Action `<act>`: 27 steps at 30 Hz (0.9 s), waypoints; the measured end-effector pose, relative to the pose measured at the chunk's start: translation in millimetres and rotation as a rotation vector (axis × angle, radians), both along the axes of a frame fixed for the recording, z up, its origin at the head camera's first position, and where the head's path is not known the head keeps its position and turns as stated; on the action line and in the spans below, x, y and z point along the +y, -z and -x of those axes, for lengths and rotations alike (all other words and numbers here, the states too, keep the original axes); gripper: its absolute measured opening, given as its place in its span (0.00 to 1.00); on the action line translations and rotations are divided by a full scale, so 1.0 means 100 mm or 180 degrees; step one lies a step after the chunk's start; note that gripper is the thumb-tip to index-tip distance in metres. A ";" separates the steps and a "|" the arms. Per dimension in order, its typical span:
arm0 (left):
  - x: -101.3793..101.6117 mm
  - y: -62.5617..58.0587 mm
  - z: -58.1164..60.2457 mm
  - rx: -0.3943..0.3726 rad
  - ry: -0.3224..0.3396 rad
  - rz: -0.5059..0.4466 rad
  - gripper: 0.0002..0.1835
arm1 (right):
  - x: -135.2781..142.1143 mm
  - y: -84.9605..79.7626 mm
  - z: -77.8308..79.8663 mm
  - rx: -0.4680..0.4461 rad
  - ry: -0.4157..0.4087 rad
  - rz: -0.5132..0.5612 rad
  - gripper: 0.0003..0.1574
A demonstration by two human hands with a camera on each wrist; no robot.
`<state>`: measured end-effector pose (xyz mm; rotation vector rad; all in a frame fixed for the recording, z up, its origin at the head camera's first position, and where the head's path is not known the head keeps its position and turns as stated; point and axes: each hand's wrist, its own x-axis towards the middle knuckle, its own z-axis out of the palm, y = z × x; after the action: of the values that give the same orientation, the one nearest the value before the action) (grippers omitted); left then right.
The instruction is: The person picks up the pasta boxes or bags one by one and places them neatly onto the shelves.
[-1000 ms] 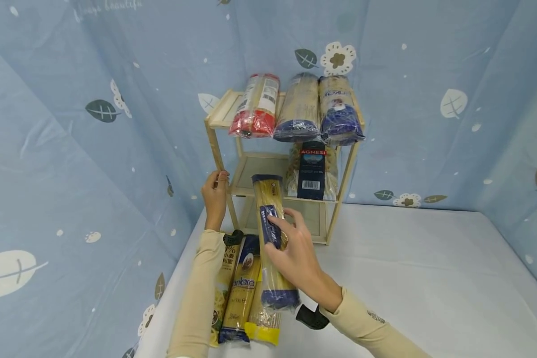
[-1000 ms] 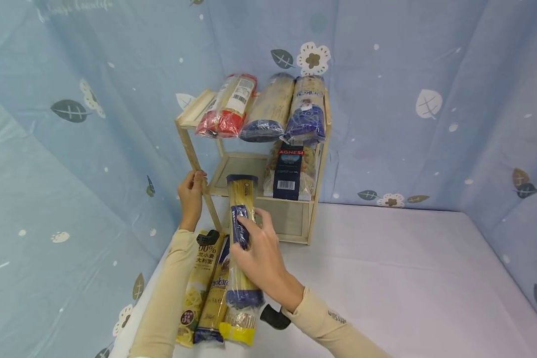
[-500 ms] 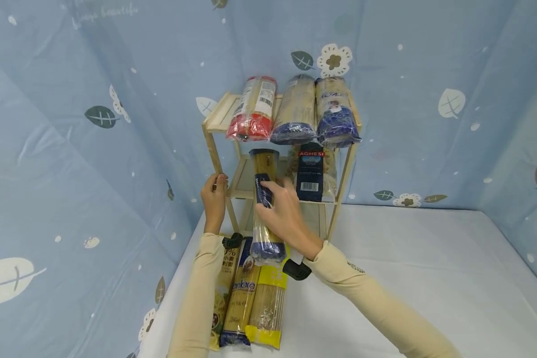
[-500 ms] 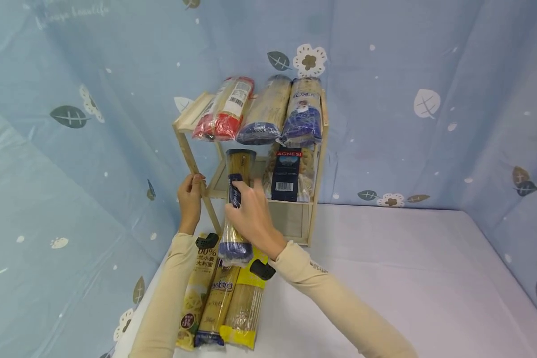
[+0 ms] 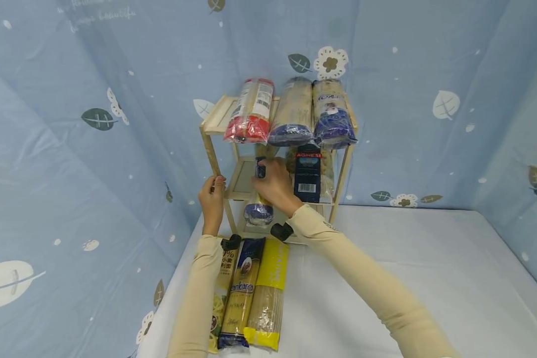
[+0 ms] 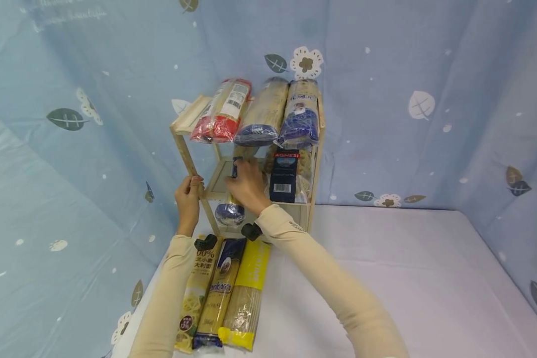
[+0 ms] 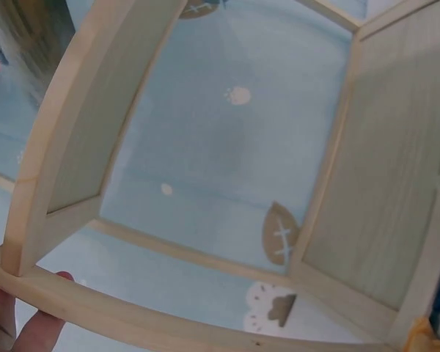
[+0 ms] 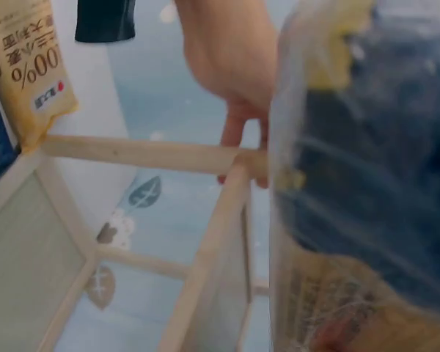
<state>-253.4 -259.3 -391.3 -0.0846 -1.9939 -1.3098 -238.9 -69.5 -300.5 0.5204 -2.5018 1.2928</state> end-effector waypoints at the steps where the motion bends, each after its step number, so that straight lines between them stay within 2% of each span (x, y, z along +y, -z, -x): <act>1: 0.00 0.01 0.00 -0.0023 -0.0001 0.0005 0.21 | -0.02 0.01 0.04 -0.0006 0.0003 -0.0018 0.25; 5: -0.01 0.02 -0.01 -0.0050 -0.0012 0.0002 0.21 | -0.09 0.06 0.16 -0.0051 0.0008 -0.0117 0.24; 10: -0.02 0.02 0.02 0.0004 -0.0049 0.0003 0.20 | -0.18 0.11 0.28 0.0013 -0.0013 -0.0148 0.04; 15: 0.03 0.02 0.04 0.0016 -0.0041 0.0026 0.21 | -0.21 0.21 0.40 -0.0021 0.0146 -0.0305 0.23; 18: 0.05 0.03 0.04 0.0011 -0.0015 0.0015 0.21 | -0.25 0.23 0.44 -0.0047 0.0322 -0.0601 0.22; 21: 0.03 0.03 0.04 0.0029 -0.0011 -0.0013 0.20 | -0.32 0.18 0.41 -0.0399 0.0230 -0.1113 0.13; 22: 0.02 0.04 0.04 0.0039 -0.0026 -0.0013 0.21 | -0.34 0.15 0.38 -0.0577 0.0147 -0.1283 0.20; 24: -0.01 0.04 0.04 0.0051 -0.0050 -0.0012 0.21 | -0.38 0.10 0.33 -0.0925 -0.0050 -0.1576 0.40; 25: -0.01 0.04 0.04 0.0050 -0.0043 0.0009 0.22 | -0.38 0.08 0.29 -0.1094 -0.0115 -0.1648 0.48; 27: -0.01 0.04 0.05 0.0041 -0.0014 0.0025 0.23 | -0.37 0.05 0.25 -0.1305 -0.0207 -0.1798 0.54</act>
<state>-257.9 -260.6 -395.1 -0.0920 -1.9873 -1.2956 -264.2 -106.7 -305.0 0.4900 -3.2365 0.7467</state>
